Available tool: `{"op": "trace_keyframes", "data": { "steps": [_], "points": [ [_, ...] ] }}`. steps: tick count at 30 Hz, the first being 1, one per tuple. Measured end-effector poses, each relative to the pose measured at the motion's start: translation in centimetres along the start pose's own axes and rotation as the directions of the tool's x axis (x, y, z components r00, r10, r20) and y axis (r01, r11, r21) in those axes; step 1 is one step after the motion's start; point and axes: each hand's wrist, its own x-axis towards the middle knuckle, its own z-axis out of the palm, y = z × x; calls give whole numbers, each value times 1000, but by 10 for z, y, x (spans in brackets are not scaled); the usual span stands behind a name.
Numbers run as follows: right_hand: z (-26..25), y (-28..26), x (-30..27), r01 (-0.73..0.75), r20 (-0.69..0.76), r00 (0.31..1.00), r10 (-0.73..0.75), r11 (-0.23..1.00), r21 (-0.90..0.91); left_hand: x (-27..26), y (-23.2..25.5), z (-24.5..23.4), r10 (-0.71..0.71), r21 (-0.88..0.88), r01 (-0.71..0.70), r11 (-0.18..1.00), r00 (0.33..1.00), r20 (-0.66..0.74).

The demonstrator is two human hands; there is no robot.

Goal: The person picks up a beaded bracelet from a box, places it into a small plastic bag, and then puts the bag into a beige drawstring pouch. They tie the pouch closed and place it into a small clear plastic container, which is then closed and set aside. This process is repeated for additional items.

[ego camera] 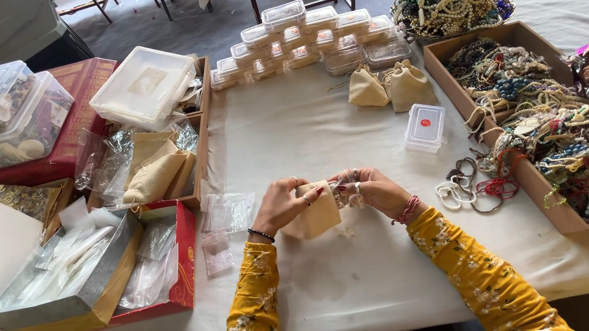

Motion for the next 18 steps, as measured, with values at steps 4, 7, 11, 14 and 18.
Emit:
{"op": "trace_keyframes", "data": {
  "steps": [4, 7, 11, 14, 18],
  "points": [
    [10, -11, -2, -9, -72, 997, 10, 1000, 5, -1, -14, 4, 11, -225, 7, 974, 997, 81],
    [-10, 7, 3, 27, -129, 992, -18, 997, 70, -4, -6, 5, 31, -414, 51, 909, 981, 191],
    [1, -5, -1, 39, -27, 999, -38, 998, 53, 2, -16, 21, 68, -514, 105, 851, 950, 305],
    [14, -16, -5, 7, -76, 997, -3, 998, 62, 8, -31, 40, 112, -627, 130, 768, 937, 332],
    [-1, -5, -1, 39, -75, 996, -37, 999, 15, 10, -27, 49, 130, -776, 188, 602, 936, 327]
  ]
}}
